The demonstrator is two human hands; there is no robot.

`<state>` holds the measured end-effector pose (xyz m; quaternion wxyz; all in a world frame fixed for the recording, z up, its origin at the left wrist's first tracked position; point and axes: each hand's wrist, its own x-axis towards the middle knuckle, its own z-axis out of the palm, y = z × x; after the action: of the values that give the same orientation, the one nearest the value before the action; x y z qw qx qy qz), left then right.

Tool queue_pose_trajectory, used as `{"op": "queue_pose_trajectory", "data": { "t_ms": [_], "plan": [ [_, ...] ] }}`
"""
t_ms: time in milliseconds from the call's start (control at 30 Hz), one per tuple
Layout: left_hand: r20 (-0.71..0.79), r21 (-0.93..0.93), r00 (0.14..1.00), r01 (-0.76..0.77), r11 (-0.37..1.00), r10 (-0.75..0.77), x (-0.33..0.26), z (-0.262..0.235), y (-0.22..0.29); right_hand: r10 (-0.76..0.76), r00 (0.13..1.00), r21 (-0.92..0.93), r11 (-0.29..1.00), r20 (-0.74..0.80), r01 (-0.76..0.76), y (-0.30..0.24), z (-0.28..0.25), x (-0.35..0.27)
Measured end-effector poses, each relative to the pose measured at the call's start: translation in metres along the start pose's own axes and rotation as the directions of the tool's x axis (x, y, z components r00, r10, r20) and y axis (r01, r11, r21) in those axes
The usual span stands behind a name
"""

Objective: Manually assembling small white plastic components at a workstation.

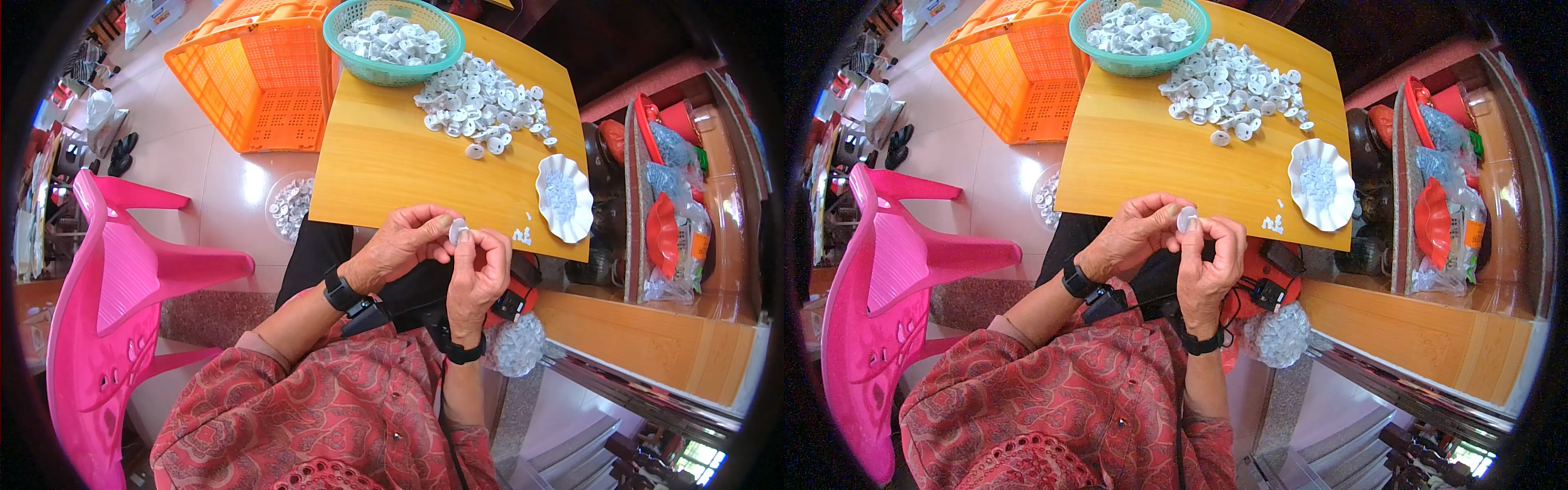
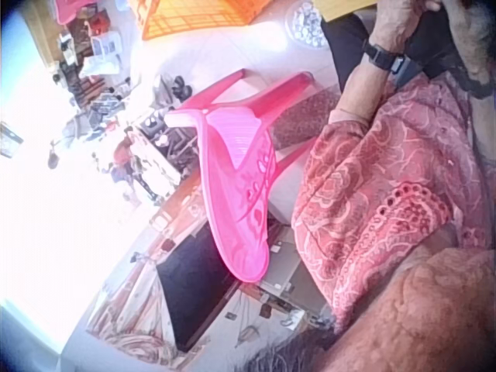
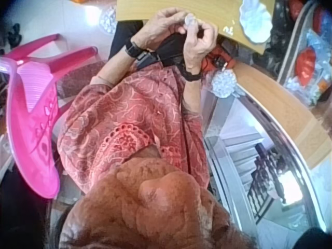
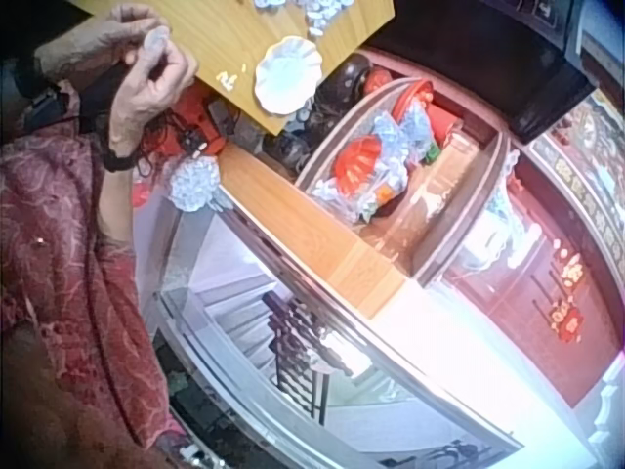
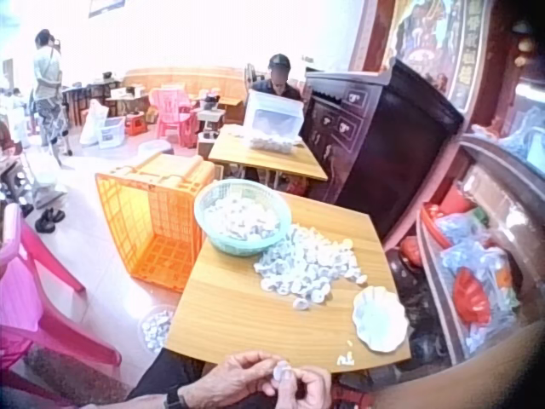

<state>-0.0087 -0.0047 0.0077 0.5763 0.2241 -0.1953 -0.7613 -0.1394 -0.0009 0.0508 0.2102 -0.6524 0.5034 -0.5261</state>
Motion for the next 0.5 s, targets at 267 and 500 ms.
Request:
{"op": "queue_pose_trajectory", "data": {
  "t_ms": [267,500],
  "plan": [
    [-0.004,0.051,1.0,-0.031,0.998,0.031,-0.001,0.0022,0.0015,-0.002,1.0,-0.016,1.0,0.025,0.003,-0.0029,-0.0018,-0.0016],
    [-0.005,0.182,0.999,-0.051,0.982,0.053,-0.0044,-0.0013,0.0075,-0.033,0.991,-0.042,0.998,0.128,0.039,-0.003,-0.0045,0.0052]
  ]
}}
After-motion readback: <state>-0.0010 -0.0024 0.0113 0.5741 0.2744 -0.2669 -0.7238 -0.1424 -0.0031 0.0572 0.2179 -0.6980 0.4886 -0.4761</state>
